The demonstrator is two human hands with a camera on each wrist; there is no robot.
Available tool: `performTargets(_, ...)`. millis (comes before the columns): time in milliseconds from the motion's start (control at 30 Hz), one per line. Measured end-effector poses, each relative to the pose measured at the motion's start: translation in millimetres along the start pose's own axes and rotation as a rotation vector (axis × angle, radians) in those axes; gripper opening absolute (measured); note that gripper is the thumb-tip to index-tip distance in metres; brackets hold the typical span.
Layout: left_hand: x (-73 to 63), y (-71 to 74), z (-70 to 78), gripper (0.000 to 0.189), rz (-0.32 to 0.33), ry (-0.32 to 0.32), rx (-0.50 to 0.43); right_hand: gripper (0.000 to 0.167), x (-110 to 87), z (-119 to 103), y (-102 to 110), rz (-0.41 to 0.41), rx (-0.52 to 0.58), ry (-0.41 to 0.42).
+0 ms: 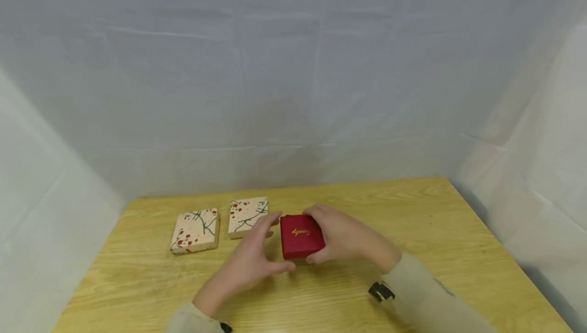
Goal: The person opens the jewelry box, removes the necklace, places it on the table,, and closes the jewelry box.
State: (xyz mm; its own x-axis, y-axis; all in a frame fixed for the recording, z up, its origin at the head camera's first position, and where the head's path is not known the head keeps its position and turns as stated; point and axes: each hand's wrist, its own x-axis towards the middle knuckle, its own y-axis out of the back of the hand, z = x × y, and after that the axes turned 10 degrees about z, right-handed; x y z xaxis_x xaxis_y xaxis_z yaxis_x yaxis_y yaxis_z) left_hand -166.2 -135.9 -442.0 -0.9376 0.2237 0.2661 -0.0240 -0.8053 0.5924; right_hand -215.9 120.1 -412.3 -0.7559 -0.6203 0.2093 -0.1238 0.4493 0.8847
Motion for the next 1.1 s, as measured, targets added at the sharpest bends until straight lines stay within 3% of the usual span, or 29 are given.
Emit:
performTargets(167, 3.2, -3.6, 3.1, 0.108, -0.026, 0.014, -0.132, 0.096, -3.8, -1.3, 2.5, 0.017, -0.012, 0.020)
performTargets(333, 2.6, -7.1, 4.4, 0.106, -0.041, 0.033, -0.199, 0.093, -8.6, -1.8, 3.4, 0.036, -0.018, 0.037)
performTargets(700, 0.9, -13.2, 3.7, 0.100, -0.054, 0.025, -0.259, 0.098, -19.4, -5.4, 5.4, 0.043, 0.032, 0.045)
performTargets(1100, -1.6, -17.9, -0.3, 0.107, -0.071, 0.019, -0.230, 0.096, -25.0, -4.4, 3.8, 0.038, 0.060, 0.034)
